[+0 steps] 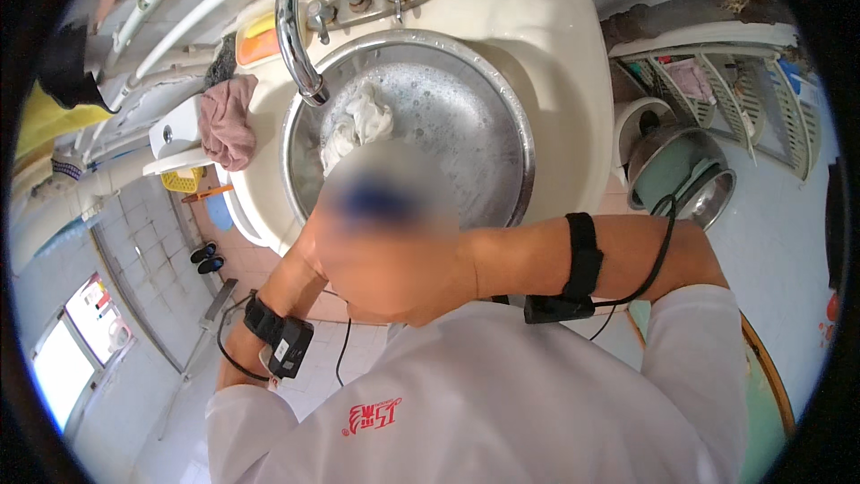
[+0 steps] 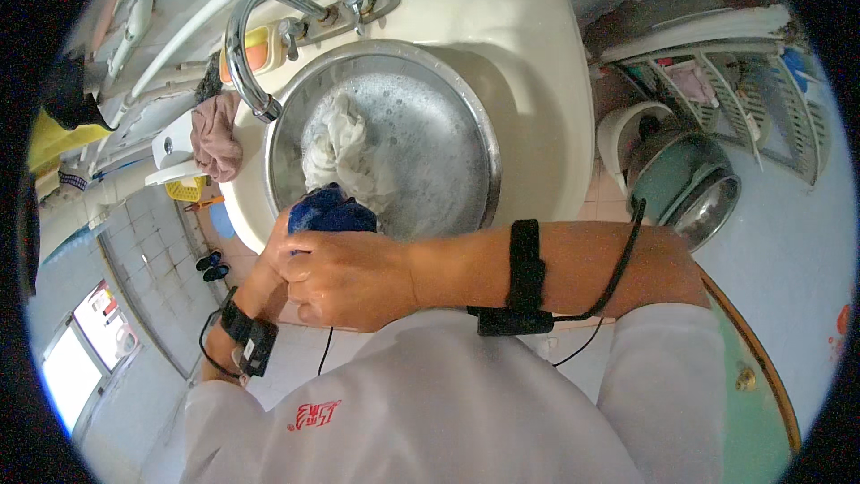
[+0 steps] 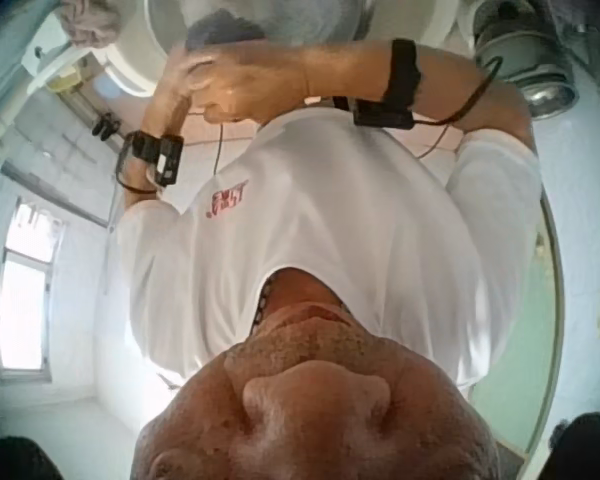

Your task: The person uses a long-handled brush to scrub the inside of a toilet bowl, then moves to a sink to hand-wash clothes in a basin with soapy water.

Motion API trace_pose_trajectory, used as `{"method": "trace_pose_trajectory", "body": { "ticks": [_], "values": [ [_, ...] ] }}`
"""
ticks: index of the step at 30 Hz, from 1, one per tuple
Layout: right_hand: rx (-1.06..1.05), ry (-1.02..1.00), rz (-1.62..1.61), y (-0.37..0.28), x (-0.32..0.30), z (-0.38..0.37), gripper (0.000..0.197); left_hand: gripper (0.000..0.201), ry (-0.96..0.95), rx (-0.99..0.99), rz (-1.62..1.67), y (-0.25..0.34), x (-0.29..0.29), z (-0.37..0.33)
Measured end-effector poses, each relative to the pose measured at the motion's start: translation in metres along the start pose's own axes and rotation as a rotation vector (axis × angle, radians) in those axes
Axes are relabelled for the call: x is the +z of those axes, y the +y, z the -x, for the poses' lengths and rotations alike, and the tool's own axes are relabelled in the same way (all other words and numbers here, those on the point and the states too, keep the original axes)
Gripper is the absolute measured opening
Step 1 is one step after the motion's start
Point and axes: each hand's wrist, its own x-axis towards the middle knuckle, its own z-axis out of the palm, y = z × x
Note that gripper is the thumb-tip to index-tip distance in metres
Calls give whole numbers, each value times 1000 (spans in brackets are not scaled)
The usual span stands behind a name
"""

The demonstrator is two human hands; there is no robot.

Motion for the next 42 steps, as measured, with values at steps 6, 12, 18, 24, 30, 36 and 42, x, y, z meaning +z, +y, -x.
{"method": "trace_pose_trajectory", "body": {
  "ticks": [6,12,18,24,30,36,42],
  "values": [
    [-51,-72,-30,15,29,14,8,22,-132,197,-461,15,4,-28],
    [-78,-139,-16,26,54,27,8,17,201,-363,-68,-4,-3,-57],
    [-7,-142,-84,35,35,48,8,26,248,-362,23,-6,12,-65],
    [444,307,-44,45,-97,67,31,37,7,-76,403,68,73,-84],
    [655,780,115,103,-176,108,37,58,-174,373,447,117,142,-149],
    [922,499,608,142,-176,149,65,69,190,253,162,91,141,-163],
    [976,564,688,117,-166,136,70,44,306,357,-25,63,48,-102]
  ]
}}
